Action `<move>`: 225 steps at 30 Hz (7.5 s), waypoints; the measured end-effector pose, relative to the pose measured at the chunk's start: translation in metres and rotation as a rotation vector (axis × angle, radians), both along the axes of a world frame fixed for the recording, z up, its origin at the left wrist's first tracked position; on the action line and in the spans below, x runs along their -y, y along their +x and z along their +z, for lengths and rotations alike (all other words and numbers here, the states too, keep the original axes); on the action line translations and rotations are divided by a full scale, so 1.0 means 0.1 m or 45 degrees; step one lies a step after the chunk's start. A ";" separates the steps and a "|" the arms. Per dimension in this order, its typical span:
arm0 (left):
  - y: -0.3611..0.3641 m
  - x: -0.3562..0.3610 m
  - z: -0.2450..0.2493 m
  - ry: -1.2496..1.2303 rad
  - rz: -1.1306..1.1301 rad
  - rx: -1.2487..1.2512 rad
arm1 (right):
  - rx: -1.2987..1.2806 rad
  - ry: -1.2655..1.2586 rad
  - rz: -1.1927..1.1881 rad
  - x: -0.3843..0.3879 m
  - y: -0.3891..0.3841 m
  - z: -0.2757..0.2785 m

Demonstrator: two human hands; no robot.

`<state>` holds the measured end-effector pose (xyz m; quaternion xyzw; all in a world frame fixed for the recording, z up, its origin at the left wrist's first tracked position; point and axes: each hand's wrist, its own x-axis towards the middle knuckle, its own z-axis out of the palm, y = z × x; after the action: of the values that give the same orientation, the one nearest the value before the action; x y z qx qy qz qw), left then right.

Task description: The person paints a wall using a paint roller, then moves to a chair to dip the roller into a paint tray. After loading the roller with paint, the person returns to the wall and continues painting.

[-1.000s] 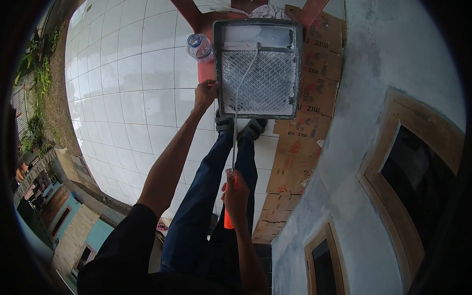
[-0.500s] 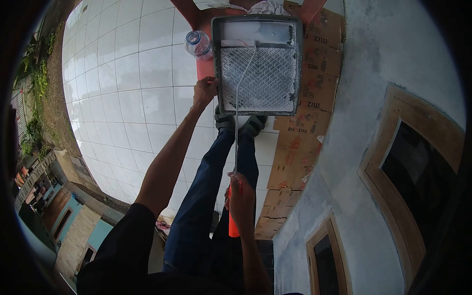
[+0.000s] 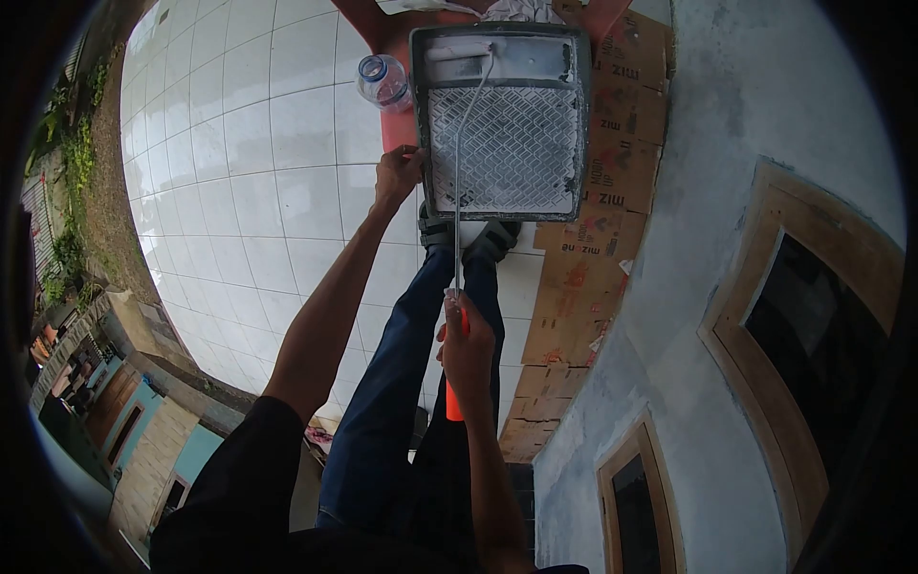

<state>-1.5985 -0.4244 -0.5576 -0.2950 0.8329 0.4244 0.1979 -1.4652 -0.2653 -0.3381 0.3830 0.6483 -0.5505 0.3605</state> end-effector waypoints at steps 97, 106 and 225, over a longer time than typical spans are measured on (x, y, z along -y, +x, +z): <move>-0.01 -0.01 0.08 0.034 -0.015 0.099 | 0.100 0.079 -0.032 -0.37 0.17 0.10; 0.01 0.00 0.05 0.010 -0.003 0.091 | -0.017 0.112 0.034 -0.27 0.12 -0.30; 0.04 -0.02 0.09 0.085 0.094 0.078 | -0.050 0.076 -0.303 0.55 -0.02 -0.02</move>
<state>-1.5941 -0.4228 -0.5485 -0.3316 0.8004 0.4498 0.2171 -1.4669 -0.3207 -0.3398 0.4568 0.6214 -0.5773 0.2683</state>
